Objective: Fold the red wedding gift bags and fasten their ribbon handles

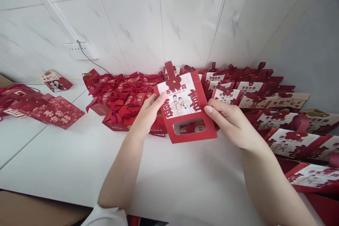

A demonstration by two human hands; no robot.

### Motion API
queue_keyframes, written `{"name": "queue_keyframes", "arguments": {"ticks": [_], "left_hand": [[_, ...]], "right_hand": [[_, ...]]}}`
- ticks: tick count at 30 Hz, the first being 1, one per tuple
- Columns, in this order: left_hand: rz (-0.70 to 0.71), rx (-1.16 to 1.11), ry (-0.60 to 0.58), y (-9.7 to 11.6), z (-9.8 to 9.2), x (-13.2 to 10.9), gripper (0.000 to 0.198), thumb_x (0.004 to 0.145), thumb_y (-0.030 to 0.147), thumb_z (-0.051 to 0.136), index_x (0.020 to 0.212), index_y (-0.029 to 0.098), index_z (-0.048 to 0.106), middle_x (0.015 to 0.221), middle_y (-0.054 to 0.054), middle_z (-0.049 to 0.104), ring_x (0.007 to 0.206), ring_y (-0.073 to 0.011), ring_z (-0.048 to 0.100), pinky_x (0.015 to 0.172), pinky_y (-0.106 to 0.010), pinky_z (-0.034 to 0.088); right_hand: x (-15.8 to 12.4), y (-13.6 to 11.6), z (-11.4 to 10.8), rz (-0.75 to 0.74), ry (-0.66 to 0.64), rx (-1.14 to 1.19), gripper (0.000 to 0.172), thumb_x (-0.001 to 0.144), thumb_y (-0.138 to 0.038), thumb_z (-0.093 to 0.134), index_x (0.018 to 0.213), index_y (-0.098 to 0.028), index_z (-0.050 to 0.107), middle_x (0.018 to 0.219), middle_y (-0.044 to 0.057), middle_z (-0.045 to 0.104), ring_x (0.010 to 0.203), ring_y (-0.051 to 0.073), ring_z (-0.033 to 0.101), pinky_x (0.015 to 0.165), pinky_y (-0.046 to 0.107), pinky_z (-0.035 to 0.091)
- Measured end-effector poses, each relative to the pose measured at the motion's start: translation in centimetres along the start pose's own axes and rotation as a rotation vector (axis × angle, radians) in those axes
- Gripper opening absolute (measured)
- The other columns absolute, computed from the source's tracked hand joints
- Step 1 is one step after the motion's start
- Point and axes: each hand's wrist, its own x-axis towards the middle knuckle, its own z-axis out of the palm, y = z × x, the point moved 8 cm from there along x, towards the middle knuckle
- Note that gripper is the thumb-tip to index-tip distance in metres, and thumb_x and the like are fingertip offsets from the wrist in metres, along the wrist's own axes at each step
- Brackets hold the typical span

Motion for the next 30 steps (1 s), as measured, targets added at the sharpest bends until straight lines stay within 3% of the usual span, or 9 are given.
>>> {"name": "queue_keyframes", "arguments": {"ticks": [3,8,12,18,23,26,30], "left_hand": [[-0.031,0.088,-0.020,0.2,-0.4,0.2,0.044,0.084,0.054,0.064,0.113,0.022,0.071,0.114,-0.008,0.073,0.099,-0.0258,0.070,0.083,-0.036,0.060],[0.010,0.140,-0.040,1.1,-1.3,0.0,0.042,0.084,0.051,0.066,0.114,0.022,0.072,0.110,-0.008,0.074,0.095,-0.0253,0.071,0.074,-0.034,0.062],[-0.015,0.125,-0.125,0.7,-0.8,-0.1,0.035,0.082,0.046,0.070,0.107,0.022,0.075,0.104,-0.008,0.075,0.091,-0.0254,0.072,0.076,-0.036,0.062],[-0.004,0.189,-0.269,0.5,0.4,-0.3,0.039,0.087,0.054,0.060,0.098,0.020,0.076,0.104,-0.008,0.075,0.095,-0.0265,0.070,0.080,-0.038,0.060],[0.072,0.506,-0.184,1.3,-0.5,-0.1,0.035,0.084,0.052,0.064,0.091,0.020,0.077,0.094,-0.004,0.075,0.091,-0.0241,0.069,0.082,-0.034,0.056],[0.073,0.698,-0.145,1.5,-1.1,-0.1,0.031,0.079,0.047,0.071,0.095,0.020,0.075,0.098,-0.005,0.075,0.091,-0.0217,0.069,0.079,-0.030,0.054],[-0.033,0.798,-0.289,0.1,-0.4,-0.4,0.024,0.077,0.041,0.073,0.090,0.020,0.072,0.086,-0.002,0.075,0.078,-0.0170,0.070,0.068,-0.025,0.053]], "right_hand": [[0.2,0.1,0.1,0.002,-0.042,-0.073,0.038,0.100,-0.048,0.040,0.072,-0.023,0.037,0.064,-0.003,0.039,0.056,0.012,0.036,0.051,0.027,0.032],[0.1,1.0,1.0,0.062,-0.258,-0.048,0.032,0.098,-0.047,0.045,0.078,-0.023,0.048,0.071,-0.002,0.054,0.062,0.013,0.048,0.056,0.026,0.040],[0.6,1.7,0.8,0.094,-0.208,0.068,0.028,0.097,-0.049,0.048,0.090,-0.023,0.056,0.079,0.000,0.059,0.064,0.013,0.052,0.059,0.026,0.045],[0.9,2.7,0.7,0.144,-0.238,0.235,0.030,0.095,-0.050,0.051,0.095,-0.021,0.062,0.079,0.001,0.061,0.060,0.012,0.050,0.056,0.026,0.045],[0.8,2.9,-0.4,0.151,-0.233,0.057,0.034,0.095,-0.050,0.050,0.108,-0.023,0.066,0.099,0.004,0.069,0.070,0.015,0.055,0.058,0.026,0.044],[0.6,3.6,-0.5,0.190,-0.306,-0.129,0.037,0.092,-0.054,0.051,0.093,-0.022,0.070,0.078,0.002,0.067,0.065,0.016,0.055,0.058,0.027,0.043],[0.0,4.5,0.6,0.201,-0.446,-0.341,0.039,0.092,-0.050,0.049,0.069,-0.022,0.064,0.063,-0.001,0.060,0.057,0.015,0.052,0.052,0.027,0.037]]}}
